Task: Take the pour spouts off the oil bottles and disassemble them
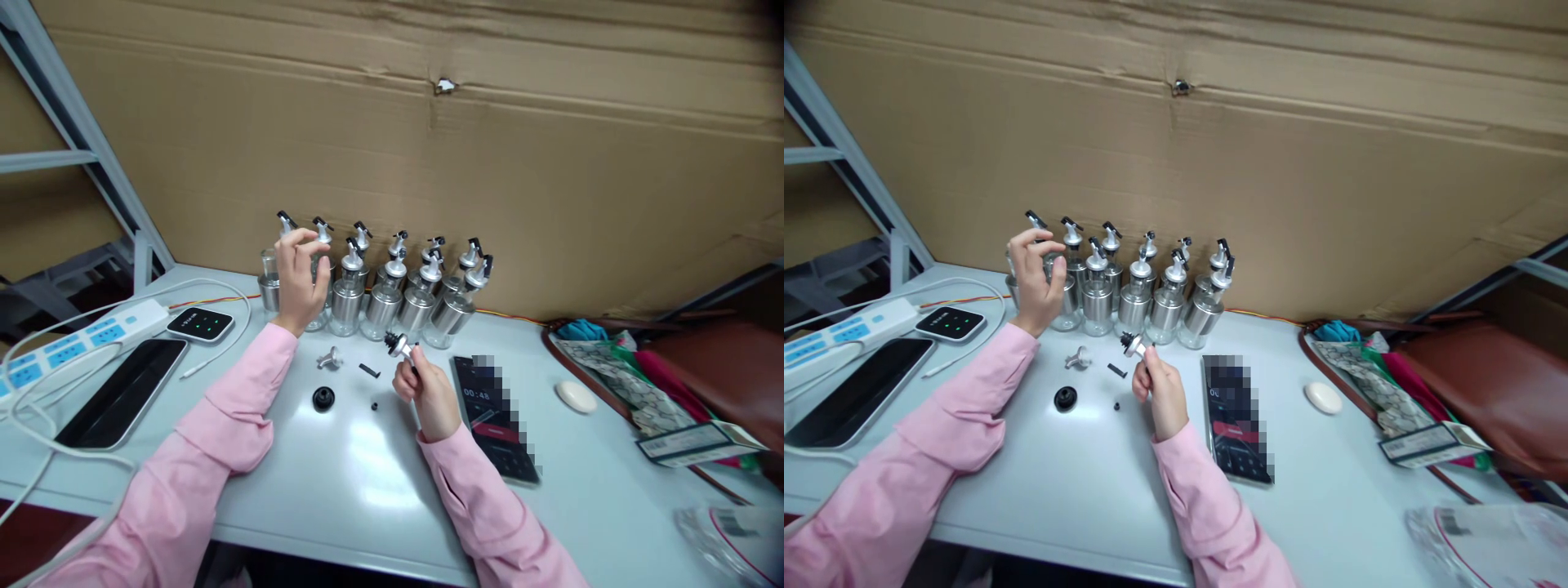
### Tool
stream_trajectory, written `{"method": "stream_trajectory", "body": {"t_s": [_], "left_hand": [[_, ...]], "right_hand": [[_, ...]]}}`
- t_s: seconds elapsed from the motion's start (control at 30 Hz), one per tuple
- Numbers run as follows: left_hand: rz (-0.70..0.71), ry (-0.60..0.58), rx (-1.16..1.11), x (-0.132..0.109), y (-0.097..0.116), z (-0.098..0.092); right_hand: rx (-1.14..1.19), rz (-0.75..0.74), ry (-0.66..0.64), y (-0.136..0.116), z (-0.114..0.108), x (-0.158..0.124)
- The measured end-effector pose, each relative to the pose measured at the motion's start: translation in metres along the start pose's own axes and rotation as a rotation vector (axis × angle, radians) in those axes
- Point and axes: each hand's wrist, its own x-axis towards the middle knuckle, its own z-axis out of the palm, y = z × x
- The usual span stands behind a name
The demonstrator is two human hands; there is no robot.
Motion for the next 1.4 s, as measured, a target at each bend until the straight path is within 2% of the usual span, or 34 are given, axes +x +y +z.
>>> {"method": "stream_trajectory", "body": {"t_s": [0.07,0.13,0.17,0.23,0.27,0.37,0.47,0.6,0.77,0.93,1.07,1.23,1.4], "left_hand": [[0.029,-0.050,-0.077,0.007,0.013,-0.005],[0.061,-0.209,-0.201,0.014,0.029,-0.010],[0.057,-0.353,-0.270,0.017,0.037,-0.012],[0.018,-0.747,-0.419,0.022,0.053,-0.017],[-0.019,-0.903,-0.470,0.023,0.059,-0.019],[-0.063,-1.234,-0.531,0.024,0.069,-0.023],[-0.048,-1.460,-0.510,0.024,0.067,-0.025],[-0.020,-1.548,-0.464,0.029,0.059,-0.029],[-0.042,-1.626,-0.401,0.033,0.057,-0.035],[0.073,-1.651,-0.327,0.027,0.066,-0.036],[0.098,-1.728,-0.213,0.024,0.077,-0.036],[0.107,-1.704,-0.133,0.023,0.084,-0.037],[0.133,-1.730,-0.122,0.022,0.084,-0.038]], "right_hand": [[-0.015,0.001,0.003,0.001,0.000,0.000],[-0.025,0.005,0.004,0.002,0.000,0.000],[-0.030,0.005,0.005,0.003,0.000,0.000],[-0.045,0.000,0.005,0.004,0.000,0.001],[-0.058,-0.004,0.004,0.004,0.000,0.001],[-0.126,-0.025,-0.014,0.003,0.002,0.000],[-0.215,-0.073,-0.037,0.002,0.004,-0.001],[-0.292,-0.097,-0.104,0.002,0.005,-0.004],[-0.242,0.001,-0.157,0.006,0.007,-0.006],[-0.222,0.070,-0.181,0.007,0.006,-0.005],[-0.259,0.038,-0.184,0.008,0.005,-0.005],[-0.309,-0.018,-0.204,0.009,0.004,-0.004],[-0.409,-0.064,-0.195,0.010,0.004,-0.007]]}}
